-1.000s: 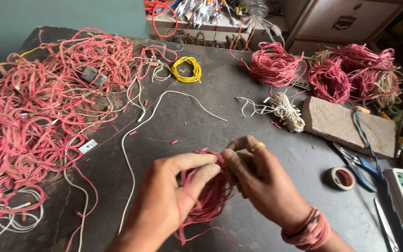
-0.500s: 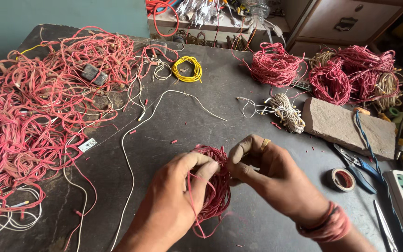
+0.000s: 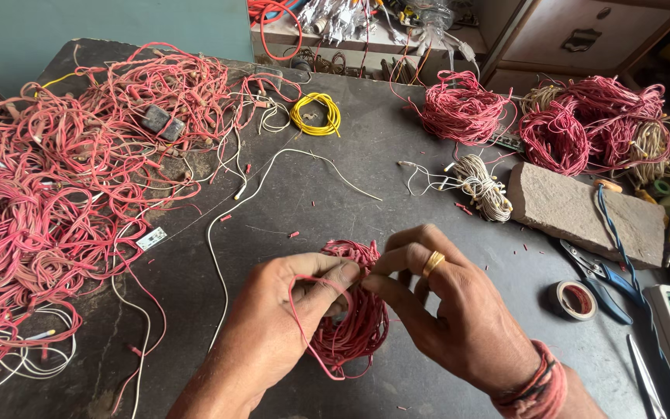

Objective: The person untangles and coils red and white wire string lights on a workbench. They connect the ends of the red lights to a power strip to test them, then continue coiling the white lights.

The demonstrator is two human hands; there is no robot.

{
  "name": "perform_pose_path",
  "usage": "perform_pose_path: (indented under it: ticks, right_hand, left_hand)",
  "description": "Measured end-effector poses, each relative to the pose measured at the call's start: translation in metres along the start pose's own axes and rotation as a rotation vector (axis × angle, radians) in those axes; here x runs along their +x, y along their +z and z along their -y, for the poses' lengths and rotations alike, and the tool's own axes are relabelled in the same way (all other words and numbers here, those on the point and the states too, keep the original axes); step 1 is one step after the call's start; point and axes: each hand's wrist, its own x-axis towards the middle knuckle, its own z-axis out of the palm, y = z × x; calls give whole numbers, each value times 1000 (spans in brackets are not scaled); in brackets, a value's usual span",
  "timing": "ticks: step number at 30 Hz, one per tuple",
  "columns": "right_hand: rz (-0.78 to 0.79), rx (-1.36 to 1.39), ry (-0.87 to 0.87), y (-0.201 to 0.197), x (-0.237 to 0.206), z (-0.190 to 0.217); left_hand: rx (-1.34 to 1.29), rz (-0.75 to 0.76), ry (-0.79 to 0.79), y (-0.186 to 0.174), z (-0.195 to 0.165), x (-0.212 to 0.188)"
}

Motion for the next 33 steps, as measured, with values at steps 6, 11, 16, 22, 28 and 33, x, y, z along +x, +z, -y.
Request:
perform_pose_path:
  ticks: [6, 11, 16, 22, 28, 33]
  right_hand:
    - [177, 5, 308, -7, -3, -10]
    - [245, -74, 701, -21, 1, -28]
    - [11, 974, 730, -20, -11, -29]
    - [120, 653, 623, 1, -6, -25]
    - [207, 589, 577, 11, -10, -20]
    - [218, 451, 685, 17, -11, -18]
  left_hand:
    - [268, -276, 140, -9, -3, -1]
    - [305, -367, 99, -15, -4, -4]
    - [36, -193, 48, -8, -8, -2]
    - [-106, -94, 45, -7, -23, -7]
    - [-200, 191, 214, -10, -32, -15]
    - [-177, 174, 176, -12, -34, -17]
